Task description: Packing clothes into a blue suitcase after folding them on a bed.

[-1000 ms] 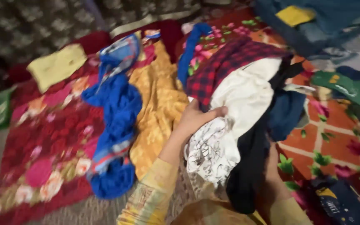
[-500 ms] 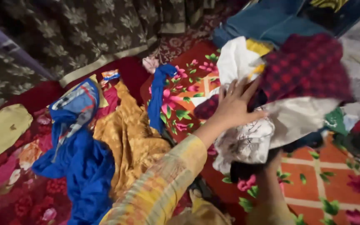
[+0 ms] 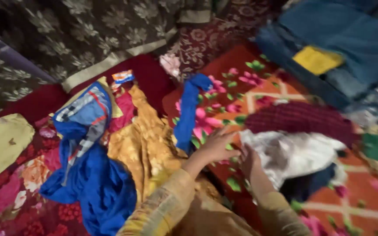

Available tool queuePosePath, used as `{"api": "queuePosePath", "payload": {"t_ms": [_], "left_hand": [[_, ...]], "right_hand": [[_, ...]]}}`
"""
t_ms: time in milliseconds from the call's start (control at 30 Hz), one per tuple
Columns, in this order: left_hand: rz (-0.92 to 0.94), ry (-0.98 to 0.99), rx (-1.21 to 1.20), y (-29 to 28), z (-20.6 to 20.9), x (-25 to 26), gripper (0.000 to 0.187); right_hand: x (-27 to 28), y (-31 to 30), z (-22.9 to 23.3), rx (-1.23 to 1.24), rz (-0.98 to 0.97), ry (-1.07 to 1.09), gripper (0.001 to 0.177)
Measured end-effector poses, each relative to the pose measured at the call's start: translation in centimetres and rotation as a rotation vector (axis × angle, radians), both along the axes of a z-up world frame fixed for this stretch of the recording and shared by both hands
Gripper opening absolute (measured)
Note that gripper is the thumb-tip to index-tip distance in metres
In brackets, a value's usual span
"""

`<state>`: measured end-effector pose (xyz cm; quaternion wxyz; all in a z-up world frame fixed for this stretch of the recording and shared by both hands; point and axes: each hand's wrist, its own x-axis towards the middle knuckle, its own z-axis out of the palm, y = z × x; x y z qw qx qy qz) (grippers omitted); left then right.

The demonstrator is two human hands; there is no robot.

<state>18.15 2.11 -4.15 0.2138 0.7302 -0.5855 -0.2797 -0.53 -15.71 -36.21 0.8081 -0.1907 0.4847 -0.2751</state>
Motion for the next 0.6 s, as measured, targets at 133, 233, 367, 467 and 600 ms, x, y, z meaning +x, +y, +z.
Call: {"api": "queuePosePath", "payload": {"t_ms": [133, 233, 367, 467, 600], "left_hand": [[0.014, 0.036, -0.074, 2.0, -1.8, 11.1, 0.09], [0.005, 0.05, -0.167, 2.9, -0.6, 20.1, 0.086], [-0.008, 0.028, -0.115, 3.9, 2.2, 30.0, 0.082], [-0.01, 0.083, -0.152, 1.7, 1.6, 34.9, 0.078], [-0.071, 0.238, -0.232, -2.0, 3.6, 40.6, 0.09]], "right_hand": [[14.3, 3.5, 6.9, -0.133, 0.06, -0.067, 0.038], [23.4, 4.6, 11.9, -0.131, 0.041, -0.044, 0.045], [32.5, 6.4, 14.1, -0.3, 0.085, -0.267, 0.041], [37.1, 6.3, 19.2, -0.565, 0.097, -0.206, 0.033], [44.7, 4.7, 31.1, -0.693, 0.022, -0.024, 0.03]]}}
